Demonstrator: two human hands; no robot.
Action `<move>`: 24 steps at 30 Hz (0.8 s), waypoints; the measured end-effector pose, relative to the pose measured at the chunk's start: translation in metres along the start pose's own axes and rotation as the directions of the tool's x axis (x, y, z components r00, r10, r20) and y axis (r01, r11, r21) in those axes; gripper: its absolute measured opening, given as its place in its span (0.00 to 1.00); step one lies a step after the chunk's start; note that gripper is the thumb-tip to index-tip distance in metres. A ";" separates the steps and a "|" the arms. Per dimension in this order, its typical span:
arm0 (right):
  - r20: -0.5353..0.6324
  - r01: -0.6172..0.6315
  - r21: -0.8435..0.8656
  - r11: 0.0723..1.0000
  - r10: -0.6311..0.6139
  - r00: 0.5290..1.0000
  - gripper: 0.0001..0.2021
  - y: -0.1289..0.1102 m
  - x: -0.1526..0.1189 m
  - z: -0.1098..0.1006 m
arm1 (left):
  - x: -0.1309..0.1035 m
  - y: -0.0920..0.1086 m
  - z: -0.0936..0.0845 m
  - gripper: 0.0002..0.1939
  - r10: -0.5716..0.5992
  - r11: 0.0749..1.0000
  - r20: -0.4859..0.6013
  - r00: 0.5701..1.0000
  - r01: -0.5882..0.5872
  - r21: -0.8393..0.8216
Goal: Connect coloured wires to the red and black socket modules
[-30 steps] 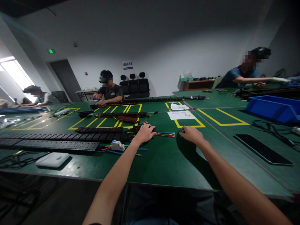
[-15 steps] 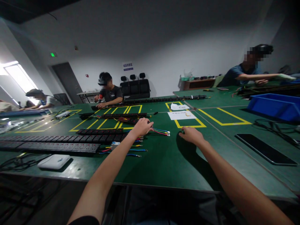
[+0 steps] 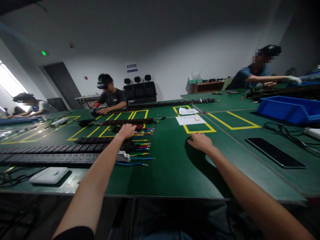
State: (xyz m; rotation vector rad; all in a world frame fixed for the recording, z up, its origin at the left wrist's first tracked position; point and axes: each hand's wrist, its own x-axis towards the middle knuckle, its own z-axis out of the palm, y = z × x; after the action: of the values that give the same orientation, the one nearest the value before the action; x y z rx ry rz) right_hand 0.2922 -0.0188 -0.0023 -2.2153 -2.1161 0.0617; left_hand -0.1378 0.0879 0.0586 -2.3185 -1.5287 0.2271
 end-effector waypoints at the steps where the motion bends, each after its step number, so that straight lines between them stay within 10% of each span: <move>1: 0.002 0.000 -0.006 1.000 0.000 1.000 0.21 -0.001 -0.001 -0.001 | 0.001 0.000 0.004 0.23 -0.013 1.000 0.033 0.999 0.014 -0.021; 15: -0.009 0.003 -0.030 1.000 -0.003 1.000 0.21 -0.005 -0.005 -0.004 | 0.008 -0.013 0.001 0.22 -0.109 0.994 0.128 0.986 0.111 -0.010; 20: -0.008 0.004 -0.031 1.000 -0.004 1.000 0.21 -0.007 -0.005 -0.004 | -0.007 -0.012 -0.025 0.21 -0.015 1.000 -0.039 0.999 0.014 -0.008; 24: 0.010 -0.001 -0.017 1.000 0.001 1.000 0.21 -0.007 -0.005 -0.004 | -0.022 -0.005 -0.048 0.17 0.167 0.979 0.091 0.982 -0.155 -0.130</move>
State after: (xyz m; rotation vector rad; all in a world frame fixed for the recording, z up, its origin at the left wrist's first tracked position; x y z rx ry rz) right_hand 0.2852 -0.0237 0.0023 -2.2302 -2.1287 0.0557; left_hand -0.1352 0.0599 0.1037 -2.5675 -1.4382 0.3053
